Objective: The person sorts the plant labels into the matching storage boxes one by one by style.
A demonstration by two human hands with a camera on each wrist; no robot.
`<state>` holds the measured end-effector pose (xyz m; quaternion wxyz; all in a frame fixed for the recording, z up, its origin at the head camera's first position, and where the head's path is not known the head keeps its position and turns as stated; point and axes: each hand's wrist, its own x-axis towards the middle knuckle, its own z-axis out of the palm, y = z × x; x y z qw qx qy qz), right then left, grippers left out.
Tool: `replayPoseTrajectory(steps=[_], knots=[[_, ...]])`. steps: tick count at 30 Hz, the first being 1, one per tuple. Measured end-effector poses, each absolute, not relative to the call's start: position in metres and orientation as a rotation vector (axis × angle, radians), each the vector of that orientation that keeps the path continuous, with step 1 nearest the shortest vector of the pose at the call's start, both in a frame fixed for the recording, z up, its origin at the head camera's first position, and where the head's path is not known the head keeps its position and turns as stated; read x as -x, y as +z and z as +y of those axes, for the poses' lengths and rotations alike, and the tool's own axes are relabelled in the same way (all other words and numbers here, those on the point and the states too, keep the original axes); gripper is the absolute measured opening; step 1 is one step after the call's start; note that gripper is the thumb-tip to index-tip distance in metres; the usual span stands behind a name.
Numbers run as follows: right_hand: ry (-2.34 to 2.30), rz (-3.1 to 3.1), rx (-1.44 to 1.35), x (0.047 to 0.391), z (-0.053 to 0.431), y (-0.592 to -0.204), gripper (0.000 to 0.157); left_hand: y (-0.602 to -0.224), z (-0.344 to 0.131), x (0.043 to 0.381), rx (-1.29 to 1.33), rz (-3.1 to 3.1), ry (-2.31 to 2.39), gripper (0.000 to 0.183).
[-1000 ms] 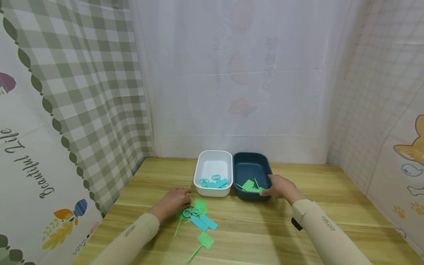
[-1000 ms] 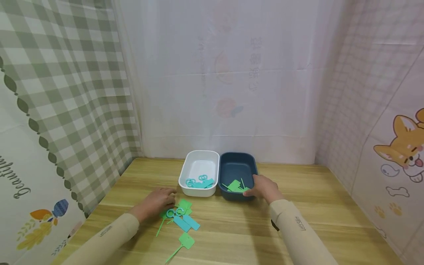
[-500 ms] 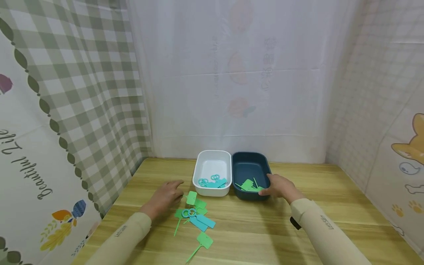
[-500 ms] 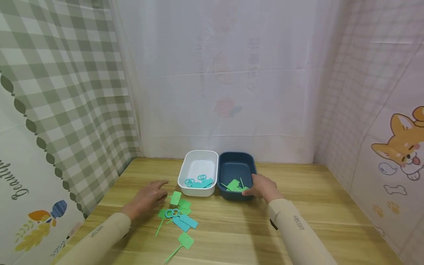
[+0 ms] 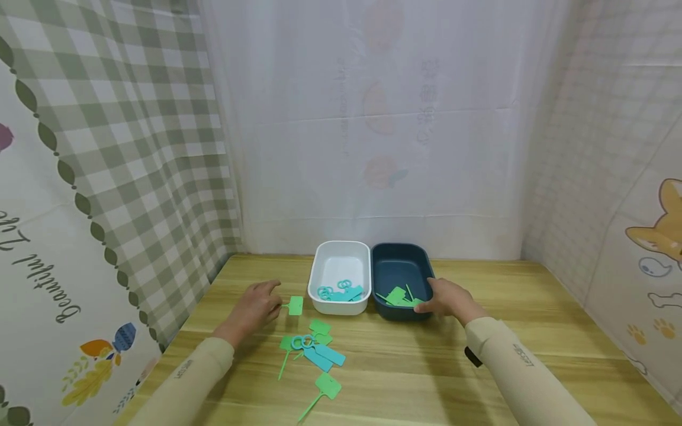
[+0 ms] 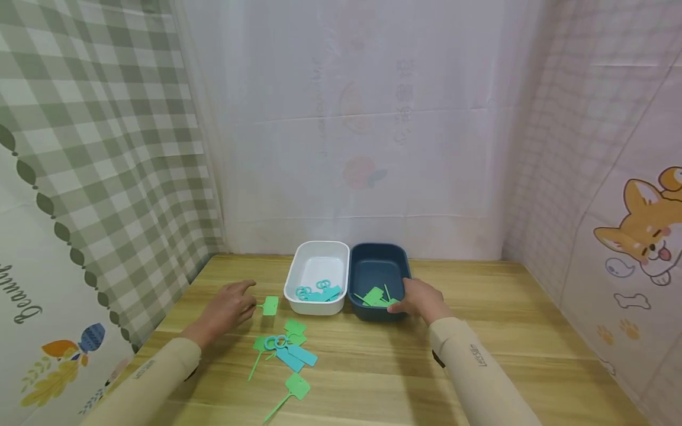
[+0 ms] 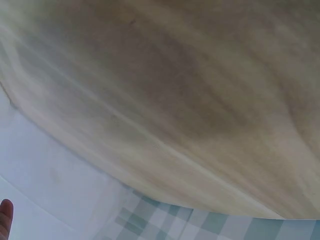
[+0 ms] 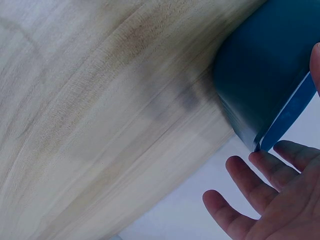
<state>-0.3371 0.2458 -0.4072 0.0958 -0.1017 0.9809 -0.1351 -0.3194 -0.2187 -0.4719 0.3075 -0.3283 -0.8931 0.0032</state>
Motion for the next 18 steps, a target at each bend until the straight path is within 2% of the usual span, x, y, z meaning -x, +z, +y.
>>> replayPoseTrajectory(steps=[18], knots=[[-0.391, 2.892, 0.290, 0.338, 0.246, -0.406, 0.095, -0.438, -0.188, 0.339, 0.827, -2.351, -0.043, 0.006]])
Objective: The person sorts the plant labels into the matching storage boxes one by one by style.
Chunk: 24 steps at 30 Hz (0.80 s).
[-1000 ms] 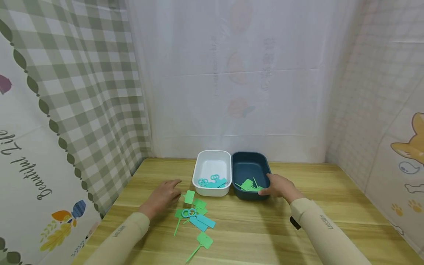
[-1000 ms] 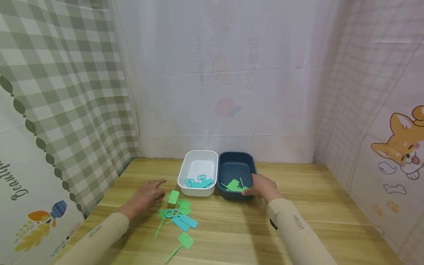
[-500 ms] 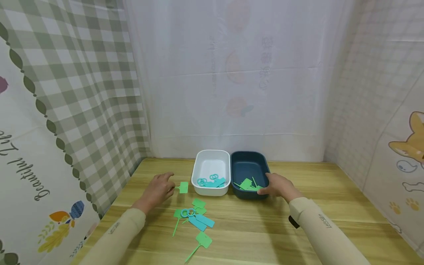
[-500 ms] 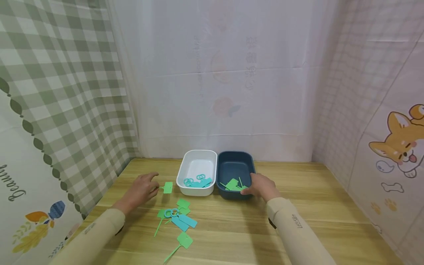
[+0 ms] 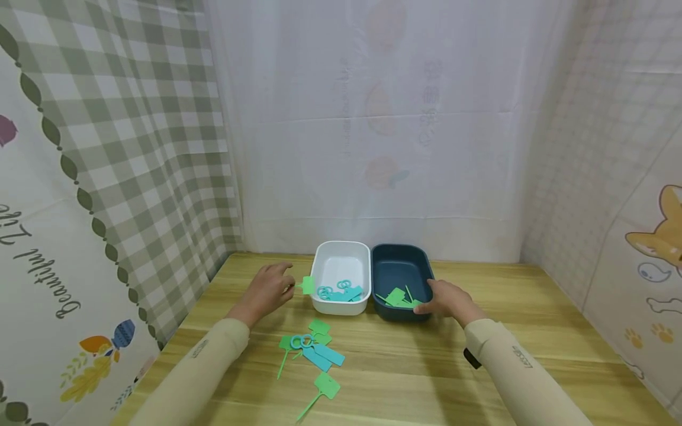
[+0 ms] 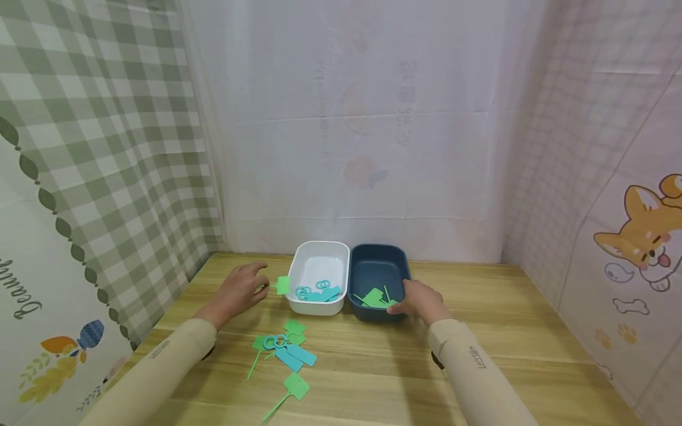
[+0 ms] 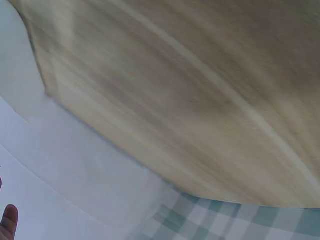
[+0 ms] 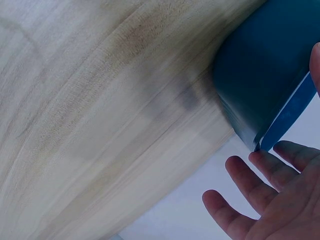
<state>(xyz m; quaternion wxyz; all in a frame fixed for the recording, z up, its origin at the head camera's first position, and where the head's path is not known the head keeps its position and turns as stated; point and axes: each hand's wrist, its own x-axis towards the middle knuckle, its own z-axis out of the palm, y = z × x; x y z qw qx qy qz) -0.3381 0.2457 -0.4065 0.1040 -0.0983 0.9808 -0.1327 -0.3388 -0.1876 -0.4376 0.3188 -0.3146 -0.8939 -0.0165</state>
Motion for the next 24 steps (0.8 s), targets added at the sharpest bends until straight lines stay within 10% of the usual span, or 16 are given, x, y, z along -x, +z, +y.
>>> replayPoseTrajectory(steps=[24], knots=[[-0.379, 2.897, 0.296, 0.338, 0.245, -0.405, 0.096, -0.425, -0.130, 0.354, 0.914, -2.347, -0.034, 0.004]])
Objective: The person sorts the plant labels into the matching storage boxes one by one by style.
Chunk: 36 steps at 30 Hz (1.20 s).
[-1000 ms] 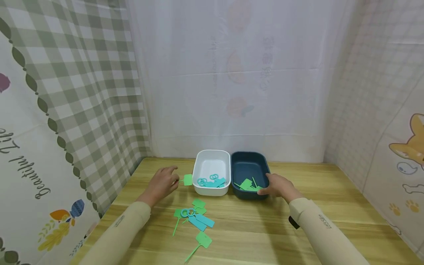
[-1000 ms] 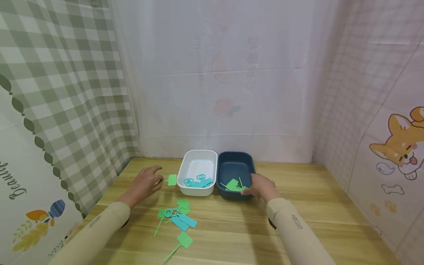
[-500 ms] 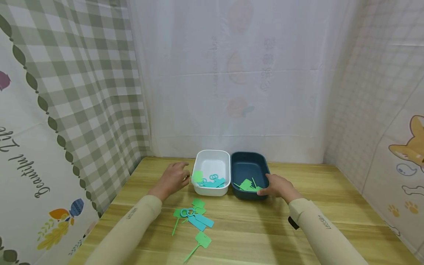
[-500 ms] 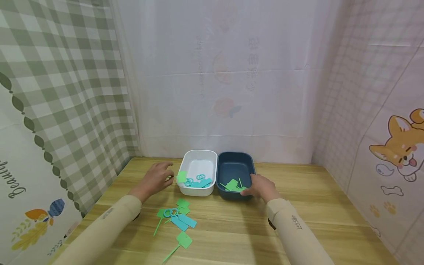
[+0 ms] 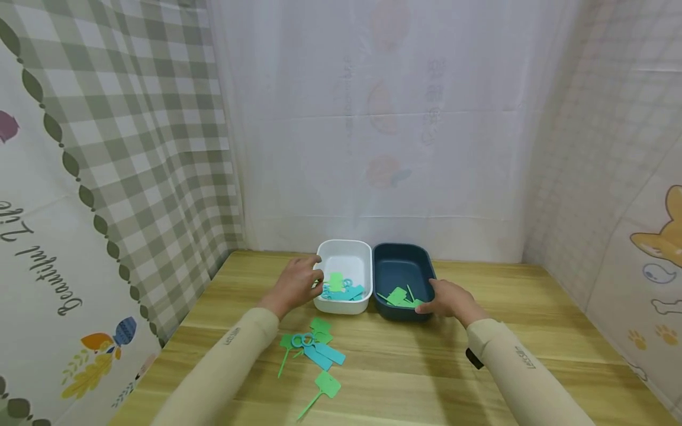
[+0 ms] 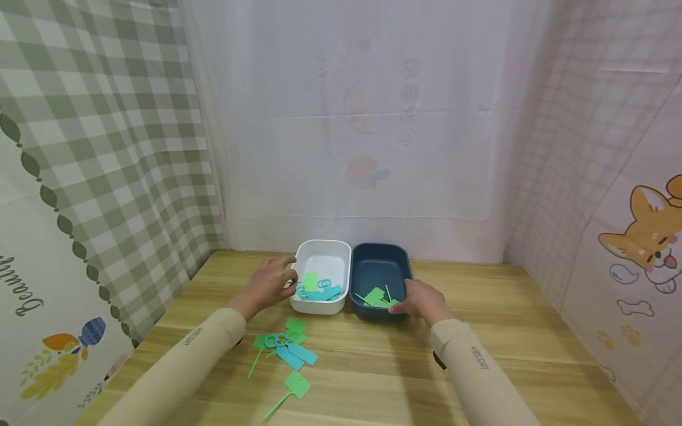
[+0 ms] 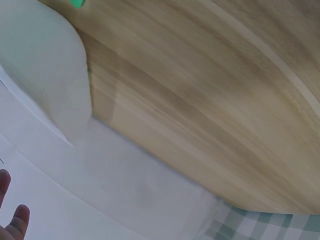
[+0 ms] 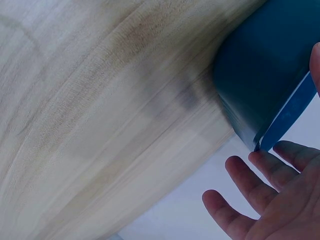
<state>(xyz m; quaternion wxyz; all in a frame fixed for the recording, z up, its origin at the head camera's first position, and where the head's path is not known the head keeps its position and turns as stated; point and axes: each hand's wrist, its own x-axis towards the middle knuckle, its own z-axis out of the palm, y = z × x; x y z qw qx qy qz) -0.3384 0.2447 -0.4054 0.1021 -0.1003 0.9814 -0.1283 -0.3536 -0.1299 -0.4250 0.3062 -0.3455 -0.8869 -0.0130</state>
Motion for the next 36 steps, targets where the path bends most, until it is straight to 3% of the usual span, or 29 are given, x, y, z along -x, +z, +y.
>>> replayPoseTrajectory(steps=[20, 36], knots=[[-0.383, 2.903, 0.277, 0.342, 0.247, -0.406, 0.097, -0.406, -0.056, 0.362, 0.948, -2.440, 0.103, 0.008], [-0.387, 2.921, 0.273, 0.340, 0.244, -0.409, 0.096, -0.417, -0.003, 0.362, 0.953, -2.456, 0.232, 0.012]])
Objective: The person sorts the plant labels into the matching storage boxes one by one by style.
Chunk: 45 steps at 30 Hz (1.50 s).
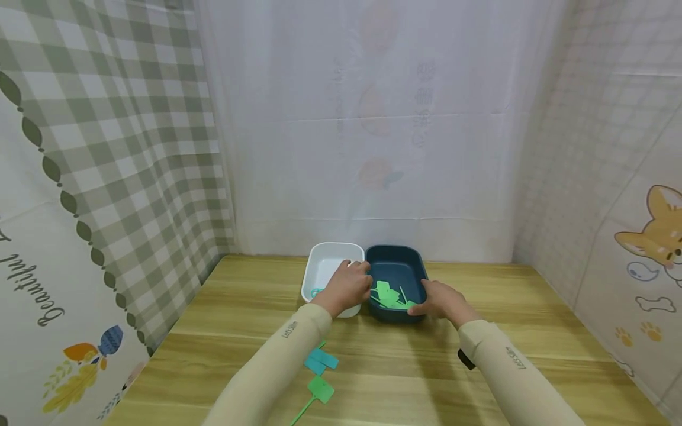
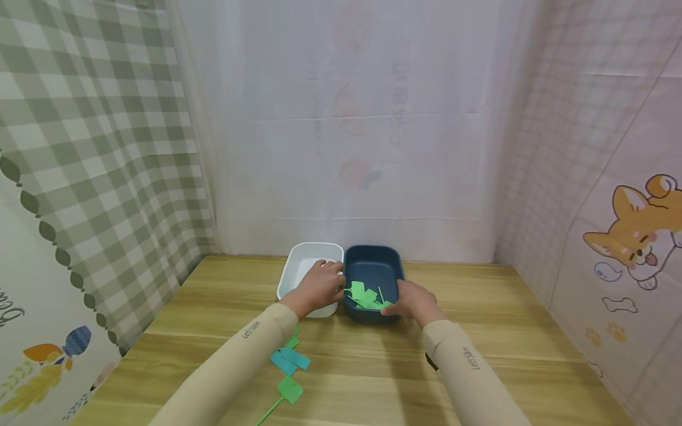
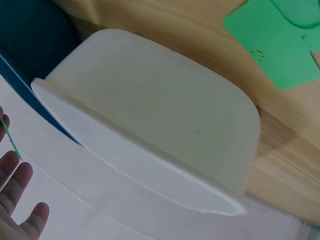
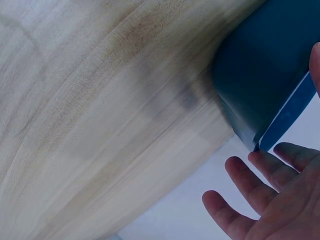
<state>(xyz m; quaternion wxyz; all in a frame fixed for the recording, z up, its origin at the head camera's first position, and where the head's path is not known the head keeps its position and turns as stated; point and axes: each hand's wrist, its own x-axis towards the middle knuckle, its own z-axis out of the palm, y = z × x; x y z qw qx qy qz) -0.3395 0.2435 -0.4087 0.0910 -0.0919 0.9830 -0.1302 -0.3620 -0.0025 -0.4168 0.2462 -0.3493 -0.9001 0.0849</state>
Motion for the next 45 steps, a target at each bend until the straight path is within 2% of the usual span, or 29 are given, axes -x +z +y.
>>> replayPoseTrajectory(steps=[10, 18, 35, 45], knots=[[-0.362, 2.927, 0.295, 0.340, 0.242, -0.407, 0.096, -0.420, 0.023, 0.362, 0.878, -2.628, 0.324, 0.013], [-0.347, 2.930, 0.310, 0.339, 0.242, -0.408, 0.095, -0.422, 0.032, 0.361, 0.920, -2.555, 0.358, 0.018], [-0.368, 2.911, 0.280, 0.339, 0.244, -0.406, 0.096, -0.409, -0.026, 0.357, 0.916, -2.616, 0.253, 0.014], [-0.361, 2.906, 0.269, 0.339, 0.243, -0.407, 0.095, -0.414, -0.061, 0.352, 0.908, -2.690, 0.178, 0.022]])
